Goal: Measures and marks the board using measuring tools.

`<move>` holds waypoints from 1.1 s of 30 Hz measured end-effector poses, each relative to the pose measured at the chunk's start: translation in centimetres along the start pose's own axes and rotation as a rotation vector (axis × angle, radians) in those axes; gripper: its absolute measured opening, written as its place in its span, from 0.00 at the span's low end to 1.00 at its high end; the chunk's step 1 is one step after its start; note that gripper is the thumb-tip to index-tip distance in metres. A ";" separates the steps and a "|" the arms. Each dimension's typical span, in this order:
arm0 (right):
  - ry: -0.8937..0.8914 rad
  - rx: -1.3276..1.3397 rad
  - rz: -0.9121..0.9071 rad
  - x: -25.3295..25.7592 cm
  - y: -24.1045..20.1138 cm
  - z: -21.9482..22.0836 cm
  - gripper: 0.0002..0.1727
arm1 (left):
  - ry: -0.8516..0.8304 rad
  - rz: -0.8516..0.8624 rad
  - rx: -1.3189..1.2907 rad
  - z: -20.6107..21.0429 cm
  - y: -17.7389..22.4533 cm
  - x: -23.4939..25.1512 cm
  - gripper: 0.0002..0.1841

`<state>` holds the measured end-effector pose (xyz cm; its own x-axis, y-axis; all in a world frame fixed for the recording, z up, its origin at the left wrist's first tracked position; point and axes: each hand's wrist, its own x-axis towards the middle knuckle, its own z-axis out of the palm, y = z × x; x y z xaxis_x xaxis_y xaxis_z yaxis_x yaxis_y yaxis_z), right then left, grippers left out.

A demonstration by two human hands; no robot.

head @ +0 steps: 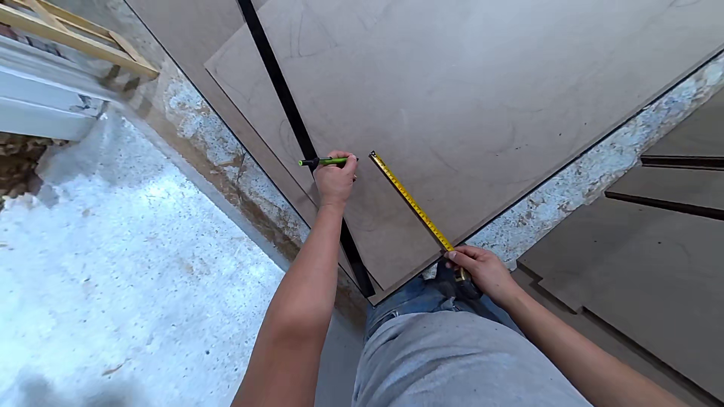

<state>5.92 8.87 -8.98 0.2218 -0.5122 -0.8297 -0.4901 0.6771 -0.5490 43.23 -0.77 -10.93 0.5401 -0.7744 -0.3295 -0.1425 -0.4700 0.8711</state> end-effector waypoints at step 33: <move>0.260 -0.140 -0.262 -4.4 2.8 -40.7 0.17 | -0.222 -0.091 0.094 21.4 10.9 -22.4 0.20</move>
<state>-30.73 -8.50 -2.73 0.1424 -0.7867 -0.6007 -0.5592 0.4368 -0.7046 11.79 2.37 -1.83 0.3605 -0.7963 -0.4858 -0.1840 -0.5713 0.7999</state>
